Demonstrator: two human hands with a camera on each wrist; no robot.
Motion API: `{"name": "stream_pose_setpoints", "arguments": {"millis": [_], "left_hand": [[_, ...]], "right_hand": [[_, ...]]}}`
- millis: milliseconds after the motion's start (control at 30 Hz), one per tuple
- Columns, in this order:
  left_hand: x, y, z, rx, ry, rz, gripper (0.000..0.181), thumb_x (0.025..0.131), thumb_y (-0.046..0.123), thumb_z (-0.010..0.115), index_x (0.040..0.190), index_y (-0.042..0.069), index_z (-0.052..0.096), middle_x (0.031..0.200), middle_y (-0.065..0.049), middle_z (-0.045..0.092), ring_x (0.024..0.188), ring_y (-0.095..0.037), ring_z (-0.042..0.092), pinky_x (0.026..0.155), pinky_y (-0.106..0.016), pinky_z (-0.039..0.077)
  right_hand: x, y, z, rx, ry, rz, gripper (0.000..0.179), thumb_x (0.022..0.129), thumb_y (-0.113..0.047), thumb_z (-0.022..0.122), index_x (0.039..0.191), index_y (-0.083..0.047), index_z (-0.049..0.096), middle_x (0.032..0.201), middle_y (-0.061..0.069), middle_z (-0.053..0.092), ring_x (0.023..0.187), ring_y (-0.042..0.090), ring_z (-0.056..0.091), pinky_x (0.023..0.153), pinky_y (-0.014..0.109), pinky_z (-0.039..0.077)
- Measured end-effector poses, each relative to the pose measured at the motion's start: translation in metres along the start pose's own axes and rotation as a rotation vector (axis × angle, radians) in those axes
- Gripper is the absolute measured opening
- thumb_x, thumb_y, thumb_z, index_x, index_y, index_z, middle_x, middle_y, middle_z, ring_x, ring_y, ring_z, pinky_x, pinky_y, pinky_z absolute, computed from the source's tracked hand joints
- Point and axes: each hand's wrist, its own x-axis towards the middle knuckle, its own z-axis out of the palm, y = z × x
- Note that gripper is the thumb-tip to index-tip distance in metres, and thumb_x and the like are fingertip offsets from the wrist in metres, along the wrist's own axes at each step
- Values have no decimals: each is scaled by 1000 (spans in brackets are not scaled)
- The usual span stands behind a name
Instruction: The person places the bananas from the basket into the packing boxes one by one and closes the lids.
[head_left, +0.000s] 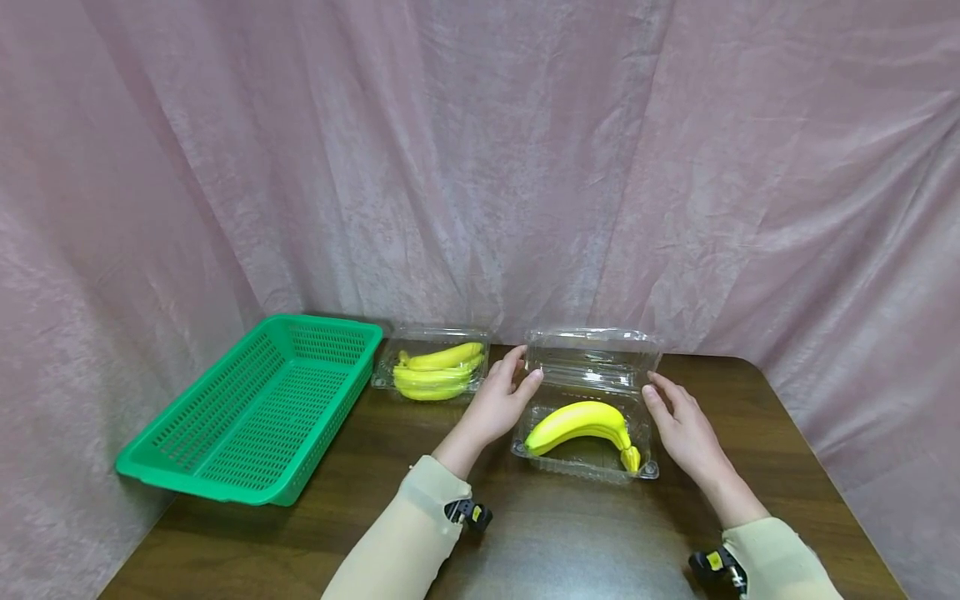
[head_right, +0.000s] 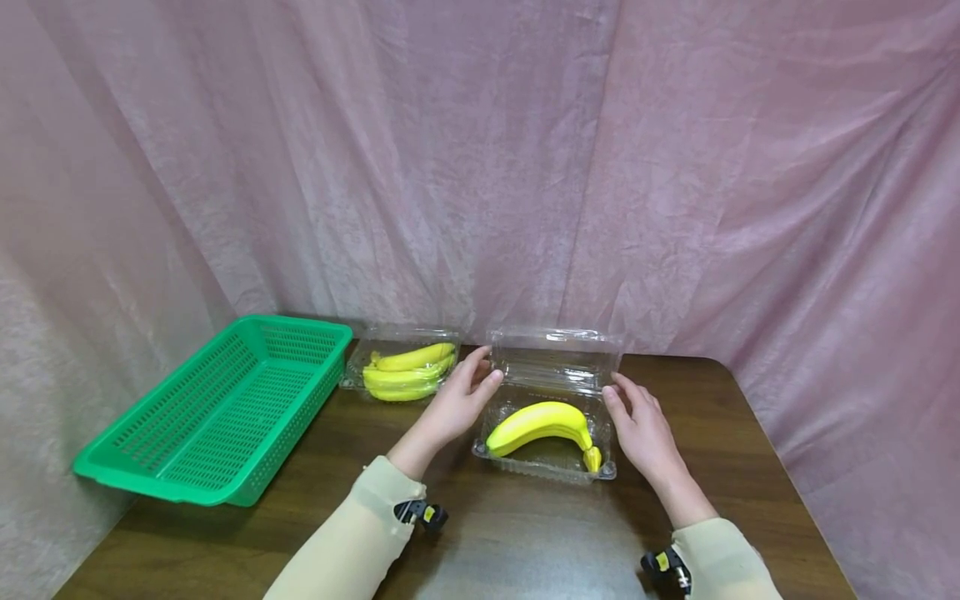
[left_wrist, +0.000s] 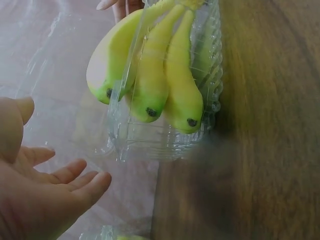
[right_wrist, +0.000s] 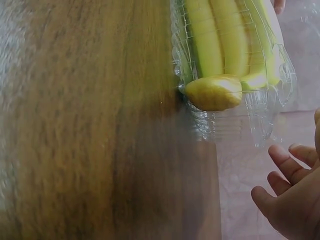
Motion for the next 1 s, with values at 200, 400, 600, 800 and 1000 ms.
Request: {"name": "stream_pose_setpoints", "arguments": {"millis": [200, 400, 600, 800, 1000], "left_hand": [[-4, 0, -2, 15, -10, 14, 68, 116, 43, 59, 170, 6, 39, 157, -28, 52, 146, -41, 55, 119, -53, 47], [-10, -3, -2, 64, -22, -5, 70, 115, 50, 55, 172, 13, 38, 162, -21, 52, 149, -40, 52, 122, -58, 42], [-16, -4, -3, 60, -27, -20, 74, 114, 58, 52, 174, 16, 36, 168, -16, 49, 154, -38, 46, 124, -61, 38], [-22, -2, -3, 72, -31, -11, 77, 114, 61, 51, 174, 16, 35, 172, -14, 44, 158, -37, 42, 126, -61, 35], [-27, 2, -5, 78, -43, -18, 79, 114, 60, 51, 175, 13, 34, 175, -13, 39, 161, -34, 36, 129, -58, 31]], "right_hand": [[-2, 0, -1, 23, 4, -3, 65, 121, -43, 42, 163, 5, 45, 159, 35, 48, 147, 55, 41, 116, 72, 34], [-6, 1, -1, 36, -3, 1, 63, 121, -42, 43, 163, 5, 46, 157, 34, 49, 146, 54, 43, 116, 72, 35], [-8, 1, -1, 46, -11, -4, 63, 121, -42, 43, 163, 5, 46, 157, 33, 48, 147, 54, 43, 117, 72, 35], [-10, 1, 0, 50, -13, 1, 64, 121, -41, 44, 164, 6, 44, 158, 34, 46, 146, 54, 45, 117, 71, 35], [-11, 2, 1, 60, -11, -8, 63, 121, -39, 45, 164, 7, 43, 159, 34, 43, 147, 53, 44, 118, 71, 35]]}}
